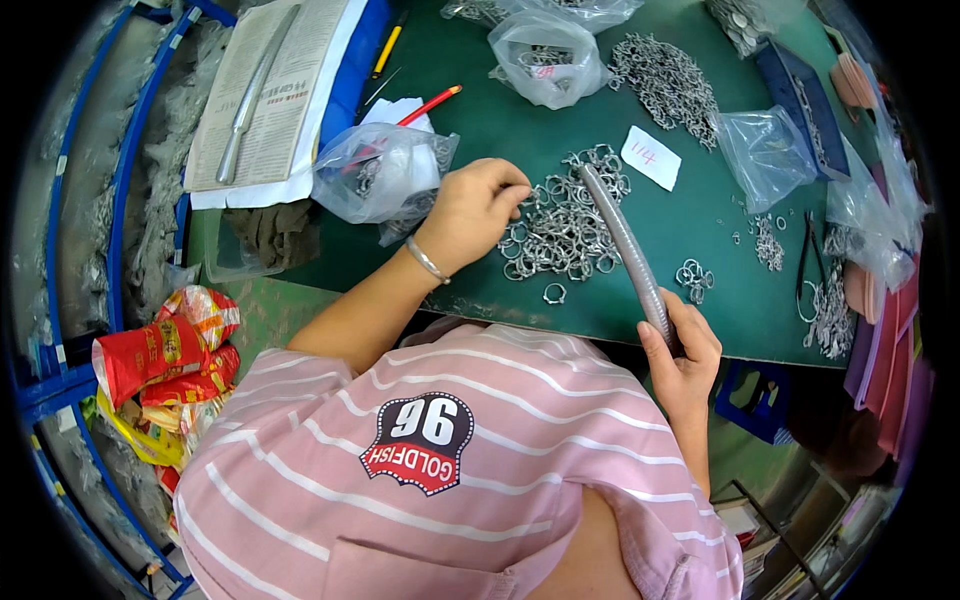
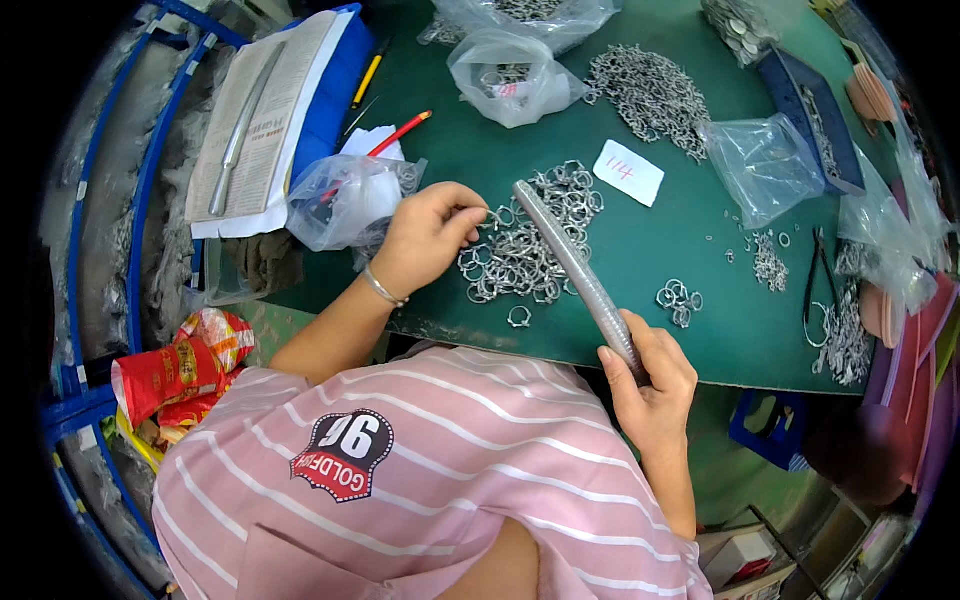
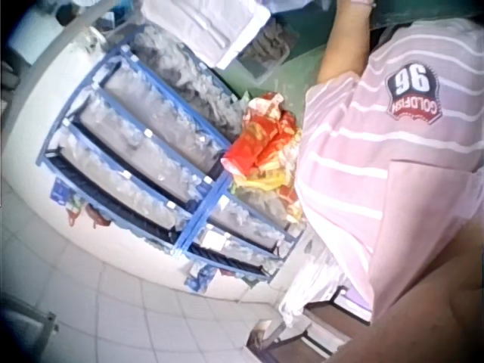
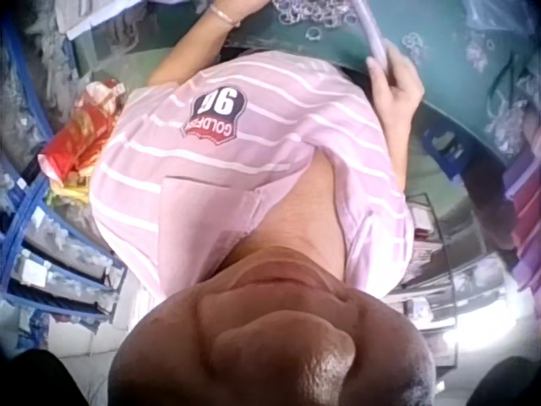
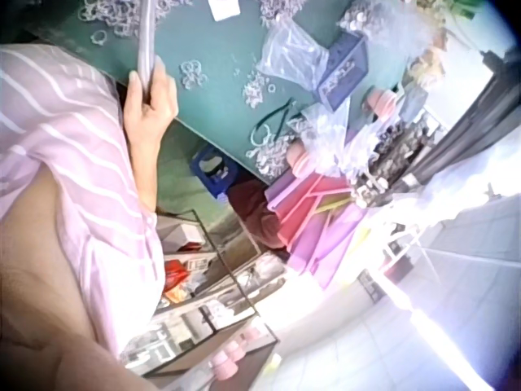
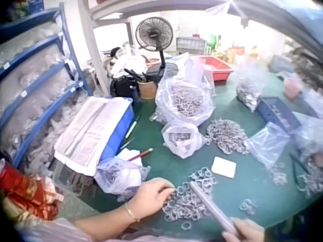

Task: The person repeatedly picks up small metal rings from a pile on a green workbench and presses them against a cylindrical metal rod to shape or smooth them. The person handles the rings one at a time, placing each back on the table after treatment.

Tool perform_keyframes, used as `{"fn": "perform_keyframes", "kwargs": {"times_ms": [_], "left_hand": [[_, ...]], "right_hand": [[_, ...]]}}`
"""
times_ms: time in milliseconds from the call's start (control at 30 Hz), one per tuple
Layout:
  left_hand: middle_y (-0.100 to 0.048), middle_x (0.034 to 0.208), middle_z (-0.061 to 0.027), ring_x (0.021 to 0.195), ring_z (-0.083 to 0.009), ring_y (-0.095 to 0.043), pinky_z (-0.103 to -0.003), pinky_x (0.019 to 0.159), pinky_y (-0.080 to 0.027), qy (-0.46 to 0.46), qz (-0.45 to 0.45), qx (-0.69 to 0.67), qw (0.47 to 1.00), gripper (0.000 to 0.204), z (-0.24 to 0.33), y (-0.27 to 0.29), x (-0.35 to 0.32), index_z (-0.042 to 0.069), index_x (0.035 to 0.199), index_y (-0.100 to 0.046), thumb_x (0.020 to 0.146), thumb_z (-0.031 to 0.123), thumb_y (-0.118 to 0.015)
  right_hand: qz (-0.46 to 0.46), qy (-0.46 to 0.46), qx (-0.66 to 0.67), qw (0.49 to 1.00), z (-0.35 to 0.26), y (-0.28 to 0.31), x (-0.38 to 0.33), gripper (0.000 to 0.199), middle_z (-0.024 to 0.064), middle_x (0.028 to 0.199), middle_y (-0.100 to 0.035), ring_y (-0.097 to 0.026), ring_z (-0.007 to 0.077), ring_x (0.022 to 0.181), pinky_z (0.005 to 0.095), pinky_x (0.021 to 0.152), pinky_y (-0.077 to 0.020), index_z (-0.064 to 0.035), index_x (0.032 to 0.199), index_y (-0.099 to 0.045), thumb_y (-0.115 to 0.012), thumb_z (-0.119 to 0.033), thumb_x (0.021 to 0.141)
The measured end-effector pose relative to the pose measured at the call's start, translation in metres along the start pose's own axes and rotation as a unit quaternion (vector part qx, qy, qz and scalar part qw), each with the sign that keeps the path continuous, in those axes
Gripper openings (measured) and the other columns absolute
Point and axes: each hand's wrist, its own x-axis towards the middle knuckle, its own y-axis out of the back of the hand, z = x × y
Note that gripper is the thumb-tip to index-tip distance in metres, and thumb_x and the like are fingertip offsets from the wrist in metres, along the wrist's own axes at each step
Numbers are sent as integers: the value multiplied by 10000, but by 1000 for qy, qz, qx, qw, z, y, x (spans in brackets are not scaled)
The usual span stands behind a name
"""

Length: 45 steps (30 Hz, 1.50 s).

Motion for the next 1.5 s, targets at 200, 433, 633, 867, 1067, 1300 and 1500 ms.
{"fn": "perform_keyframes", "kwargs": {"times_ms": [200,433,633,867,1067,1300,1500], "left_hand": [[-626,834,-79,668,-104,-594,-217,601,-504,128,-62,-413,900,115,13,2,3,-2,997,-583,887,25,-561],[-617,890,-102,713,-125,-589,-240,631,-498,101,-97,-526,839,128,13,1,-1,21,1018,-559,893,10,-539],[-618,927,-89,776,-141,-608,-267,714,-519,113,-86,-534,833,173,14,-2,0,10,1083,-557,928,75,-513],[-625,1002,-95,923,-163,-608,-290,793,-514,82,-107,-555,821,215,4,-1,1,11,1123,-581,928,79,-519],[-621,1050,-106,968,-193,-601,-302,853,-497,67,-67,-559,824,297,2,-3,2,16,1162,-560,868,39,-594],[-608,1075,-141,1011,-240,-605,-314,851,-514,72,-135,-429,890,566,20,-19,-15,-10,1217,-496,693,-129,-672],[-571,1072,-97,977,-166,-576,-266,848,-492,-12,-161,-427,890,390,17,-22,-16,-21,1102,-596,730,-103,-681]], "right_hand": [[1,-17,13,1000,3,-2,3,351,126,789,-615,-564,168,646,259,590,-442,52,1068,-613,-701,-8,734],[-12,-18,23,999,4,-7,5,353,129,785,-613,-569,181,645,267,592,-448,48,1067,-614,-703,-12,731],[-41,-28,27,998,4,-9,6,353,130,775,-608,-569,191,641,274,591,-450,44,1066,-617,-704,-17,729],[-47,-26,19,998,2,-10,7,341,136,762,-602,-565,206,634,286,587,-452,43,1053,-622,-705,-20,729],[-27,-16,22,999,3,-10,8,351,139,762,-600,-563,208,627,287,584,-451,43,1060,-619,-705,-15,725],[-24,60,-4,998,-8,-19,20,356,132,778,-593,-571,229,606,303,542,-462,31,1066,-620,-702,-11,722],[-2,122,-52,991,-8,-21,27,367,106,789,-595,-579,232,598,320,523,-467,-16,1059,-637,-718,-25,702]]}}
